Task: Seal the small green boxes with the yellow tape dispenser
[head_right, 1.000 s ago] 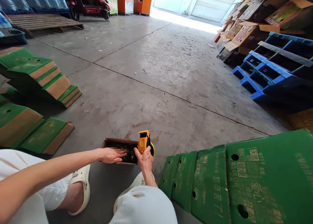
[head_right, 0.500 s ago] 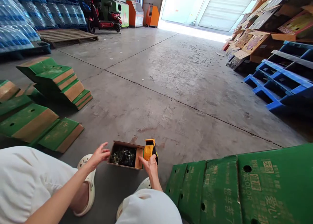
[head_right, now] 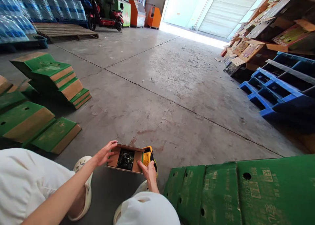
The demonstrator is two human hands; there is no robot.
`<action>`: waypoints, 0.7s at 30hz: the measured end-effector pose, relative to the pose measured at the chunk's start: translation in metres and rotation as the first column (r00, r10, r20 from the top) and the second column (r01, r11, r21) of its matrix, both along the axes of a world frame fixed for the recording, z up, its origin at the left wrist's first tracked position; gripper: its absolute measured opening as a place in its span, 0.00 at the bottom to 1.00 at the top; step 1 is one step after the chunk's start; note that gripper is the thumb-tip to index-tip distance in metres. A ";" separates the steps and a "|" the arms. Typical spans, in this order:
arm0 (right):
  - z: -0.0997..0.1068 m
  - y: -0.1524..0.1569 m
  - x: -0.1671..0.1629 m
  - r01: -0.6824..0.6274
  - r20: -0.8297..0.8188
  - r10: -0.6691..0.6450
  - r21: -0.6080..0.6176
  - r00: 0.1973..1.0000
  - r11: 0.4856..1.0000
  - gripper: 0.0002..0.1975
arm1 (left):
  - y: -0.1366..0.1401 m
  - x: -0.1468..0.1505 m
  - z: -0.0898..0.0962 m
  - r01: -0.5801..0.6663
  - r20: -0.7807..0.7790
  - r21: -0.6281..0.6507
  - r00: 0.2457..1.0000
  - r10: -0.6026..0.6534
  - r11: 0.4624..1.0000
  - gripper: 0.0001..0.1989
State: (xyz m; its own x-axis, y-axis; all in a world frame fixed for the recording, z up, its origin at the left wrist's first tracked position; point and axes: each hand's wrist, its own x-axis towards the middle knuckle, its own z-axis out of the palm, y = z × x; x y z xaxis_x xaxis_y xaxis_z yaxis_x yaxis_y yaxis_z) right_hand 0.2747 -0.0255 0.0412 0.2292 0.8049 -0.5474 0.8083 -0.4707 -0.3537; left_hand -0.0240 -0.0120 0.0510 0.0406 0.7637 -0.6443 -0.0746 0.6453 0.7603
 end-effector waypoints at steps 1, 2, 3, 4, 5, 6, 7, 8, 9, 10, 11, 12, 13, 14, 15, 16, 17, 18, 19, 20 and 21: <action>0.002 0.000 0.000 0.004 -0.005 -0.005 -0.009 1.000 1.000 0.29 | 0.003 0.000 0.003 -0.008 0.022 -0.042 1.000 0.009 0.999 0.24; 0.005 0.001 -0.001 0.008 -0.011 -0.008 -0.017 1.000 1.000 0.29 | 0.007 0.000 0.005 -0.020 0.001 -0.074 1.000 0.021 0.997 0.24; 0.007 0.001 -0.001 0.011 -0.018 -0.011 -0.021 1.000 1.000 0.29 | 0.010 0.001 0.006 -0.036 -0.044 -0.100 0.999 0.031 0.994 0.24; 0.009 0.001 -0.001 0.012 -0.028 -0.013 -0.021 1.000 1.000 0.29 | 0.012 0.002 0.006 -0.047 -0.091 -0.120 0.995 0.037 0.992 0.22; 0.011 0.000 -0.001 0.014 -0.038 -0.014 -0.020 0.999 1.000 0.29 | 0.014 0.003 0.006 -0.049 -0.124 -0.133 0.992 0.033 0.990 0.20; 0.012 0.000 -0.001 0.018 -0.045 -0.019 -0.021 0.999 1.000 0.28 | 0.015 0.004 0.005 -0.042 -0.144 -0.137 0.989 0.022 0.990 0.17; 0.013 -0.001 0.000 0.023 -0.051 -0.024 -0.019 0.998 1.000 0.28 | 0.015 0.003 0.004 -0.029 -0.158 -0.134 0.987 0.008 0.991 0.16; 0.014 -0.003 0.000 0.029 -0.054 -0.030 -0.019 0.998 0.999 0.28 | 0.013 0.003 0.004 -0.016 -0.175 -0.130 0.985 -0.007 0.991 0.17; 0.014 -0.004 0.000 0.035 -0.056 -0.036 -0.020 0.998 0.999 0.28 | 0.012 0.001 0.003 -0.003 -0.198 -0.123 0.980 -0.021 0.992 0.20; 0.014 -0.005 0.000 0.041 -0.061 -0.042 -0.020 0.997 0.999 0.28 | 0.010 0.000 0.002 0.012 -0.230 -0.113 0.972 -0.038 0.994 0.25; 0.014 -0.006 0.001 0.044 -0.068 -0.046 -0.019 0.997 0.999 0.27 | 0.008 -0.001 0.002 0.030 -0.269 -0.100 0.962 -0.056 0.995 0.29; 0.014 -0.007 0.001 0.046 -0.078 -0.048 -0.018 0.996 0.999 0.27 | 0.006 -0.002 0.001 0.049 -0.312 -0.086 0.947 -0.074 0.995 0.32; 0.013 -0.006 0.002 0.050 -0.092 -0.051 -0.020 0.994 0.999 0.27 | 0.005 -0.002 0.001 0.069 -0.358 -0.074 0.929 -0.091 0.995 0.35; 0.013 -0.005 0.003 0.055 -0.111 -0.057 -0.023 0.992 0.998 0.27 | 0.005 -0.003 0.000 0.089 -0.402 -0.066 0.909 -0.108 0.994 0.36; 0.013 -0.004 0.004 0.067 -0.129 -0.069 -0.021 0.989 0.998 0.26 | 0.005 -0.003 -0.001 0.107 -0.445 -0.061 0.887 -0.123 0.992 0.37; 0.012 -0.003 0.006 0.089 -0.142 -0.091 -0.021 0.986 0.996 0.25 | 0.006 -0.003 -0.003 0.124 -0.483 -0.061 0.865 -0.138 0.990 0.38; 0.012 -0.003 0.009 0.116 -0.155 -0.117 -0.014 0.981 0.993 0.23 | 0.007 -0.003 -0.005 0.137 -0.515 -0.064 0.844 -0.150 0.988 0.38; 0.011 -0.003 0.012 0.144 -0.170 -0.142 0.002 0.975 0.990 0.22 | 0.008 -0.004 -0.007 0.147 -0.542 -0.071 0.825 -0.162 0.987 0.39; 0.011 -0.004 0.015 0.168 -0.186 -0.160 0.028 0.969 0.985 0.21 | 0.009 -0.005 -0.010 0.155 -0.566 -0.076 0.807 -0.171 0.985 0.39; 0.010 -0.006 0.018 0.182 -0.206 -0.166 0.063 0.964 0.981 0.22 | 0.010 -0.006 -0.013 0.169 -0.585 -0.061 0.793 -0.173 0.984 0.40; 0.009 -0.009 0.021 0.176 -0.234 -0.149 0.102 0.961 0.979 0.24 | 0.011 -0.007 -0.017 0.187 -0.598 -0.024 0.785 -0.164 0.982 0.41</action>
State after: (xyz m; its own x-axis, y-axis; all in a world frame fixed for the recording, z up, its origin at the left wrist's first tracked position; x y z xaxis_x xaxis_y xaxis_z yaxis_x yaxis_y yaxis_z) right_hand 0.2958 -0.0350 0.0500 0.2454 0.8301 -0.5007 0.6180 -0.5319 -0.5789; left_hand -0.0309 -0.0012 0.0343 -0.2062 0.8030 -0.5591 0.5115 0.5756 0.6380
